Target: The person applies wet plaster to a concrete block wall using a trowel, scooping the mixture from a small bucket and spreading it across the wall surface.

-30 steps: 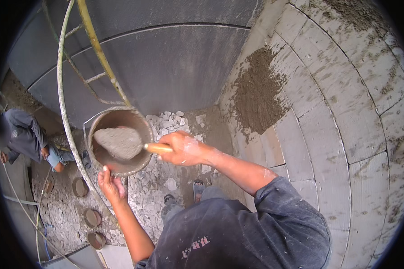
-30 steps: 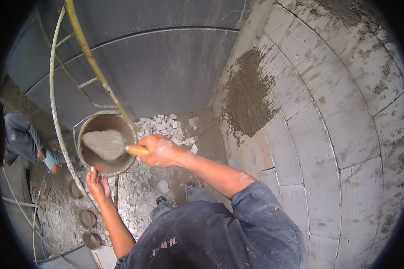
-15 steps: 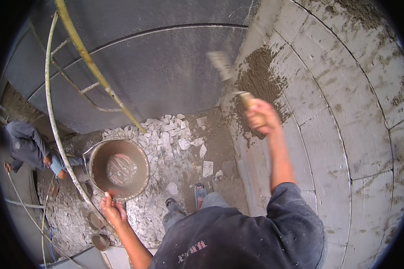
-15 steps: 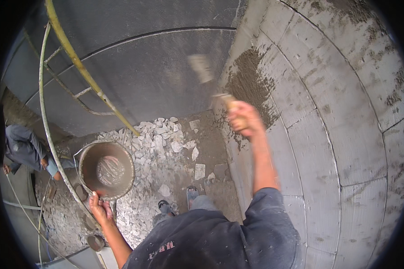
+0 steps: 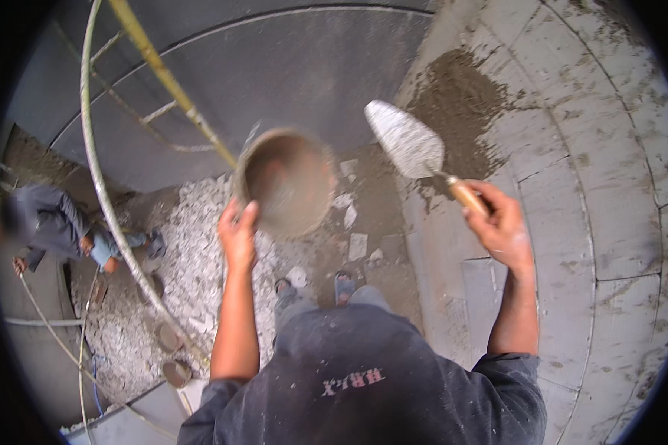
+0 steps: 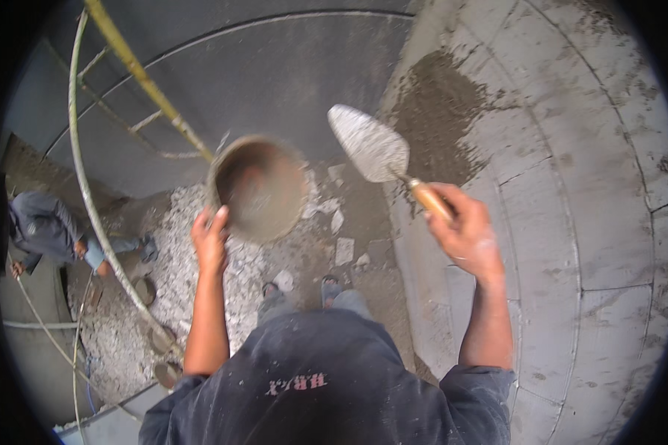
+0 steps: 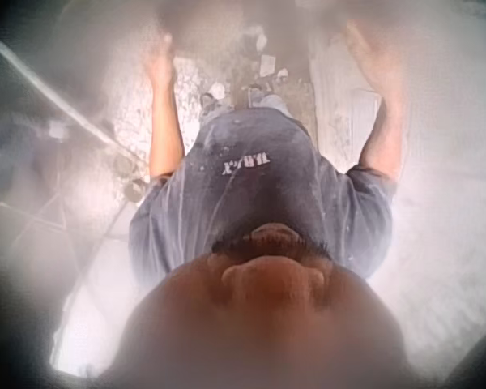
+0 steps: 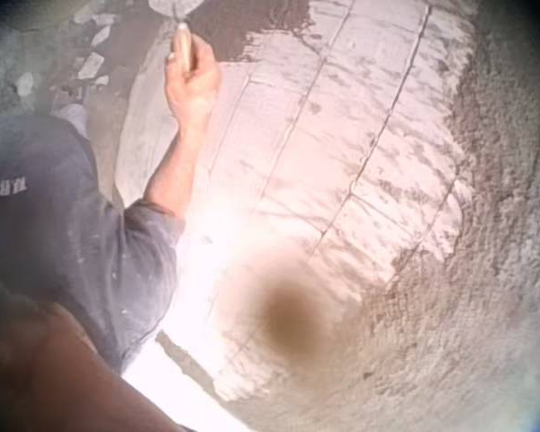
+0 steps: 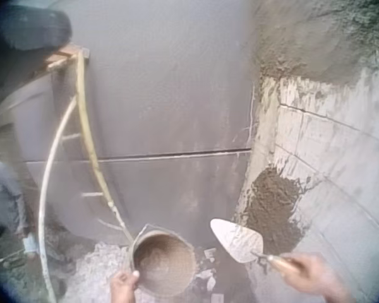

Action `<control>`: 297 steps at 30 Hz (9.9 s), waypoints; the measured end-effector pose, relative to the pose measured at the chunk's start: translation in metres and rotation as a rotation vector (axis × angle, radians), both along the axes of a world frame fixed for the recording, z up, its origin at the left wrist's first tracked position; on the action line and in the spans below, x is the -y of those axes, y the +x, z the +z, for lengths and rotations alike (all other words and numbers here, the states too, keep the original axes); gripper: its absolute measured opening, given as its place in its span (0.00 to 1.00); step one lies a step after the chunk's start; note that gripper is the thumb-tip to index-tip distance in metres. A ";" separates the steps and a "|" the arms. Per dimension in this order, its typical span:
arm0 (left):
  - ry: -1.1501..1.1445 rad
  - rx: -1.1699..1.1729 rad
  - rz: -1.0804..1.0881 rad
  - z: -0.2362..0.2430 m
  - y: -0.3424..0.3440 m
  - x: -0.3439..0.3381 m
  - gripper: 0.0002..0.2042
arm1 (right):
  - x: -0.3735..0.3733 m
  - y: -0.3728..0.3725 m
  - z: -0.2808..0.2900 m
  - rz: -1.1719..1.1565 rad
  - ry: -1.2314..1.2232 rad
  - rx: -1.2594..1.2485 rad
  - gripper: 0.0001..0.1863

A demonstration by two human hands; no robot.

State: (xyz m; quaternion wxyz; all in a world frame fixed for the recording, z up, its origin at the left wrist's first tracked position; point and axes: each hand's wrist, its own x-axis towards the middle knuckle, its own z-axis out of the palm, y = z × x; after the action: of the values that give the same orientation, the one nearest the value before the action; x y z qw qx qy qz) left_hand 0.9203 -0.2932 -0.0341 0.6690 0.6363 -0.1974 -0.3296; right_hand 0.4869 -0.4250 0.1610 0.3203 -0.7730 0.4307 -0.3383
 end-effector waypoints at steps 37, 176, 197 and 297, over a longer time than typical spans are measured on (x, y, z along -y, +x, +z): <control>-0.581 0.239 -0.152 0.101 0.013 0.048 0.11 | 0.017 0.179 -0.057 0.383 0.150 -0.206 0.21; 0.672 0.938 0.377 0.006 0.044 -0.256 0.28 | -0.572 -0.320 -0.508 -0.835 1.533 0.037 0.21; 0.357 0.956 0.685 -0.015 0.012 -0.419 0.17 | -0.427 -0.260 -0.455 -0.685 1.472 -0.116 0.06; 0.432 0.058 0.057 -0.768 -0.053 -0.121 0.35 | -0.153 0.154 -0.815 0.442 -0.198 -1.482 0.18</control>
State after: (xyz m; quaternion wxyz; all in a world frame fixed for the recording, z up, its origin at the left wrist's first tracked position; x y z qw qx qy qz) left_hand 0.8672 -0.1719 -0.8021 0.5201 0.7794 -0.1236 -0.3268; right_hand 0.6408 -0.2724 -0.6535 -0.0617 -0.8901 0.3363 0.3014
